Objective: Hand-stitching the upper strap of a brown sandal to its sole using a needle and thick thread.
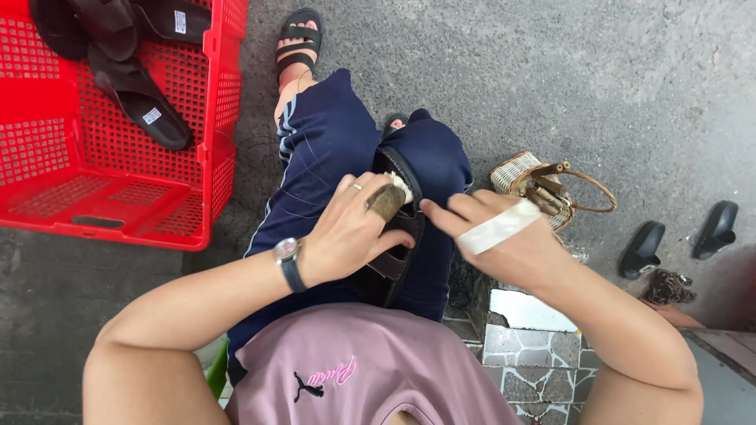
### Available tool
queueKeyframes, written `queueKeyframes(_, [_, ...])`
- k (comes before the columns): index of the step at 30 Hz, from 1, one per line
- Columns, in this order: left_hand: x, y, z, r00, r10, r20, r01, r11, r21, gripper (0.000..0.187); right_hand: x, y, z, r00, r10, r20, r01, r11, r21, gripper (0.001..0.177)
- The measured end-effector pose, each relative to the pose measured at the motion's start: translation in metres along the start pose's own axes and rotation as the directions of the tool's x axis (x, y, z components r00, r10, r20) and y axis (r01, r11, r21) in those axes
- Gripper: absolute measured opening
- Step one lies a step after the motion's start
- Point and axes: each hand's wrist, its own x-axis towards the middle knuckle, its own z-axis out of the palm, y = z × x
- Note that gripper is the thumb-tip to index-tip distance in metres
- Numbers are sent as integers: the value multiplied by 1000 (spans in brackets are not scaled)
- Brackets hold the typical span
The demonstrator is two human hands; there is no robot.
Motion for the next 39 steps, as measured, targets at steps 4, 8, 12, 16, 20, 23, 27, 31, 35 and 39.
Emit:
queueKeyframes(4, [3, -1, 0, 997, 10, -71, -9, 1000, 18, 47, 6, -3, 35, 990, -79, -116, 60, 984, -165, 37])
queueKeyframes(8, [0, 8, -14, 995, 68, -66, -55, 982, 183, 37, 1, -5, 47, 990, 20, -141, -19, 1000, 7, 27])
queueKeyframes(12, [5, 20, -45, 997, -4, -74, -7, 989, -151, 31, 1, -16, 18, 989, 108, -97, -101, 992, 72, 23])
queueKeyframes(16, [3, 21, -39, 853, -345, 392, 474, 196, -858, 13, 0, -19, 34, 952, 213, -220, -119, 919, 375, 21])
queueKeyframes(20, [-8, 2, -4, 802, -528, 279, 566, 520, -640, 30, -2, -24, 52, 893, 306, -330, -100, 850, 516, 25])
queueKeyframes(23, [2, 15, -16, 790, -487, 371, 606, 535, -588, 37, -8, -19, 15, 950, 187, -252, -89, 931, 354, 34])
queueKeyframes(27, [4, 18, -12, 878, -456, 146, 456, 706, -541, 22, -18, -10, -42, 983, 181, 36, -184, 967, 173, 42])
queueKeyframes(31, [-12, 10, -2, 998, 60, 1, -59, 989, -134, 27, -38, 5, -44, 872, 241, 426, -331, 932, 150, 59])
queueKeyframes(35, [-16, 2, -13, 992, 125, -28, -126, 992, -18, 34, -41, 12, -32, 848, 264, 460, -395, 893, 215, 52])
queueKeyframes(39, [-8, 2, -11, 992, 104, 66, -108, 993, 55, 34, -79, 38, -19, 940, 234, 249, -313, 882, 352, 48])
